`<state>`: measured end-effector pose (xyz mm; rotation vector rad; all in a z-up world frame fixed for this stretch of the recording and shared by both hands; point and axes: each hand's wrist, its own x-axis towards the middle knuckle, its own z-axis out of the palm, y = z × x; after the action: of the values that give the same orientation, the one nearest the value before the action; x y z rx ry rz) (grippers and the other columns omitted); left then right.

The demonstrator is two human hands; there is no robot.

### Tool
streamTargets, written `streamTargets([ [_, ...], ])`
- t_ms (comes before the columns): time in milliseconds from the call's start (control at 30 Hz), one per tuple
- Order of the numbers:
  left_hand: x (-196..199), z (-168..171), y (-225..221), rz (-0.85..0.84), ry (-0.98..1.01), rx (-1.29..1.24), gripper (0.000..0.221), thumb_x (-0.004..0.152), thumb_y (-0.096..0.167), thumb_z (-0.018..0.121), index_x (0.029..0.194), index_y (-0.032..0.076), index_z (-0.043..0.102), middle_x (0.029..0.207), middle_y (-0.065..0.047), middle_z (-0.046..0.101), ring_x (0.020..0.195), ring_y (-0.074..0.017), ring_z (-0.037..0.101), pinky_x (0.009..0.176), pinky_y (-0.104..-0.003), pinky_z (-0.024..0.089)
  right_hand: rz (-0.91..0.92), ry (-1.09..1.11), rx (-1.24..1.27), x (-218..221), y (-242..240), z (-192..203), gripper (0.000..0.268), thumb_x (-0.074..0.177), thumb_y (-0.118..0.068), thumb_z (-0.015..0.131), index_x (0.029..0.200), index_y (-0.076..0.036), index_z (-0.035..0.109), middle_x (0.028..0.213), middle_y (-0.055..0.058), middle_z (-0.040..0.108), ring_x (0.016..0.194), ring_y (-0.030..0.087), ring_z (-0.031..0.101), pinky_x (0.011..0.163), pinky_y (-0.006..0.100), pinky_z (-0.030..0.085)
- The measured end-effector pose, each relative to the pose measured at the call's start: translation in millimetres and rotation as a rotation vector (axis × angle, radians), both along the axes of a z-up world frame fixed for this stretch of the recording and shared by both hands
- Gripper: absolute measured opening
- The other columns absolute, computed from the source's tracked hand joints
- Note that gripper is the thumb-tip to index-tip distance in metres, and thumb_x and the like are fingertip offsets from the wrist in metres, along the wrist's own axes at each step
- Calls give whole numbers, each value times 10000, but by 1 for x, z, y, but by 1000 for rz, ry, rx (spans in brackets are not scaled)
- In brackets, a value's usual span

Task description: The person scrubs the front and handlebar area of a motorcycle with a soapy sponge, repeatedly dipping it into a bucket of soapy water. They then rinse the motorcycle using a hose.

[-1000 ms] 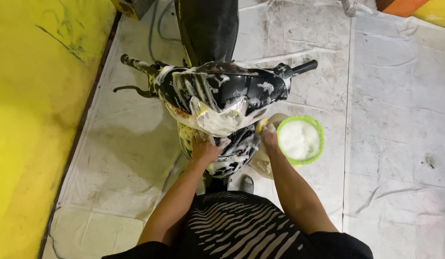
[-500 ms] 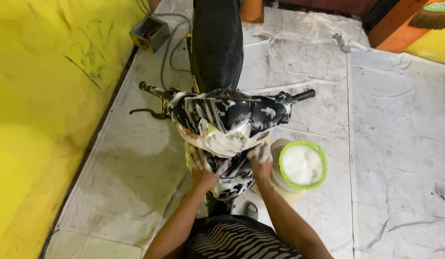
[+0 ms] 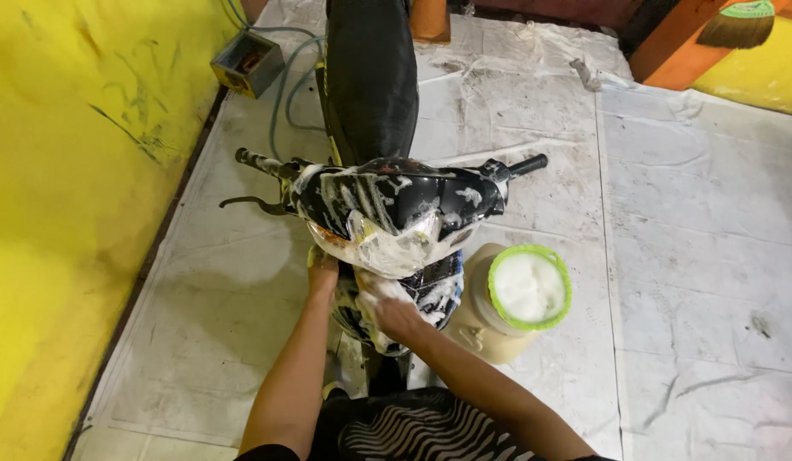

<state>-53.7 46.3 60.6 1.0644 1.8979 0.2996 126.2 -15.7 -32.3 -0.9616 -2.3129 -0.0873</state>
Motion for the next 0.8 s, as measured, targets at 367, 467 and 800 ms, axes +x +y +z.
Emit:
streamTargets([
  [367, -33, -174, 11, 50, -115, -43, 964, 938, 865, 185, 1592, 184, 376, 1641, -145, 359, 1529, -278, 308, 1273, -403, 216, -446, -290, 11, -86, 87, -37, 362, 1017, -362, 433, 1102, -155, 717, 1018, 108, 733, 889, 284, 744, 589, 450, 543],
  [467, -36, -187, 9, 39, -148, -60, 964, 948, 891, 135, 1601, 220, 371, 1657, -108, 350, 1538, -256, 291, 1278, -397, 200, -445, -241, 391, -74, 101, -102, 332, 1010, -342, 450, 1140, -178, 707, 1107, 110, 725, 953, 277, 728, 578, 421, 512],
  [800, -36, -41, 28, 140, -376, -2, 774, 1003, 639, 243, 1623, 188, 351, 1664, -160, 318, 1533, -316, 293, 1255, -419, 262, -565, -422, -1125, -61, 32, -2, 480, 1104, -400, 199, 1442, -186, 464, 1510, 40, 472, 1378, 266, 498, 1033, 500, 480],
])
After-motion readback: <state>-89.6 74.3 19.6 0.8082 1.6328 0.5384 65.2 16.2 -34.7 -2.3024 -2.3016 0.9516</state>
